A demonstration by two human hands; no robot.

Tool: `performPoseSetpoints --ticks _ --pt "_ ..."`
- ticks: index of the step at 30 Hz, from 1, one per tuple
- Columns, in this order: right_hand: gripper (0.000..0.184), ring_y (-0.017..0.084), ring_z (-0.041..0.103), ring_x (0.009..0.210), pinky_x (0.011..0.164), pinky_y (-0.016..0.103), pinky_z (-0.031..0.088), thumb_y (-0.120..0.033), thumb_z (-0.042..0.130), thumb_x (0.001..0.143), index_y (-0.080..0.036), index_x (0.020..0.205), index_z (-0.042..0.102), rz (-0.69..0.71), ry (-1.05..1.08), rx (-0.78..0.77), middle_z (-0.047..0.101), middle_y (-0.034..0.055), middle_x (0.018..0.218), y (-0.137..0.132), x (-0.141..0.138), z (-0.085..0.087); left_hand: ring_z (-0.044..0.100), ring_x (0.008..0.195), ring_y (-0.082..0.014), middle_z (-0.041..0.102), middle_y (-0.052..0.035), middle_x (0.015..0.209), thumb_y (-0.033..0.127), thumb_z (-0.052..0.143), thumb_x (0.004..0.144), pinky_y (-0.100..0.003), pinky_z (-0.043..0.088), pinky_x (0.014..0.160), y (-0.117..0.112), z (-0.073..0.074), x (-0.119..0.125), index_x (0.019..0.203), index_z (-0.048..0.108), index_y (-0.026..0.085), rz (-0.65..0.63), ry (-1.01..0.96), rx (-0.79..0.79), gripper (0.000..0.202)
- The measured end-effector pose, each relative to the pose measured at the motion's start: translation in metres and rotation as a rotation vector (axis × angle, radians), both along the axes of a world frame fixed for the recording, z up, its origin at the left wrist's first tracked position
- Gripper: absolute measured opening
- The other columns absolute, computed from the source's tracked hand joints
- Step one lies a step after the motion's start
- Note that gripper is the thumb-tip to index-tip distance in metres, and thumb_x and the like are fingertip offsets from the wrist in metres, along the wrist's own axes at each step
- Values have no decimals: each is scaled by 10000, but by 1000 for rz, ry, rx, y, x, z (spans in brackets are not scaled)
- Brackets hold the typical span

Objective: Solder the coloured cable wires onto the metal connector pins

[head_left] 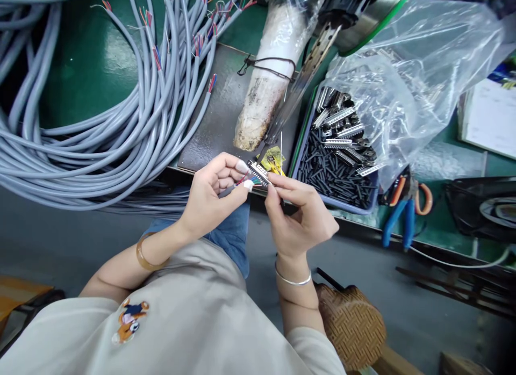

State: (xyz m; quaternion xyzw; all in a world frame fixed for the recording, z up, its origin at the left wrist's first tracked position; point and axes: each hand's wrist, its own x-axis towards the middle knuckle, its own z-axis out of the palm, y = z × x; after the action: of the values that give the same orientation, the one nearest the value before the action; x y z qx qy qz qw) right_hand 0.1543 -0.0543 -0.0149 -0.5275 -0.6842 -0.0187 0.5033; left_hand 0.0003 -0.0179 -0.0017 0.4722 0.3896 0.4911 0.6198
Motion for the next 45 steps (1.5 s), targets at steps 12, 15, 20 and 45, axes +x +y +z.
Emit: performPoseSetpoints --ticks 12,15,20,45 --pt "136 111 774 841 681 203 636 -107 734 864 -219 843 661 38 358 -214 805 -17 933 -6 -9 4 717 776 -92 753 -29 865 108 725 812 -153 570 711 -10 -5 -8 932 684 151 6 15 213 134" --pt "135 117 777 847 689 215 644 -108 738 863 -220 848 663 37 361 -211 805 -17 936 -7 -9 4 666 675 -64 716 -7 824 122 720 844 -151 550 647 -11 -6 -9 889 681 155 11 33 238 69" --pt "124 145 788 856 690 259 658 -118 729 876 -230 886 676 -5 268 -143 810 -10 946 -7 -9 -1 601 586 -64 677 -9 792 156 715 879 -183 522 557 -12 -11 -13 869 698 163 -66 93 265 21" --pt "145 187 778 937 808 358 652 -126 664 900 -254 913 597 56 114 -57 800 30 1066 9 -7 -7 649 676 -87 721 -27 796 150 732 794 -168 528 582 8 -6 -2 732 683 146 124 186 238 79"
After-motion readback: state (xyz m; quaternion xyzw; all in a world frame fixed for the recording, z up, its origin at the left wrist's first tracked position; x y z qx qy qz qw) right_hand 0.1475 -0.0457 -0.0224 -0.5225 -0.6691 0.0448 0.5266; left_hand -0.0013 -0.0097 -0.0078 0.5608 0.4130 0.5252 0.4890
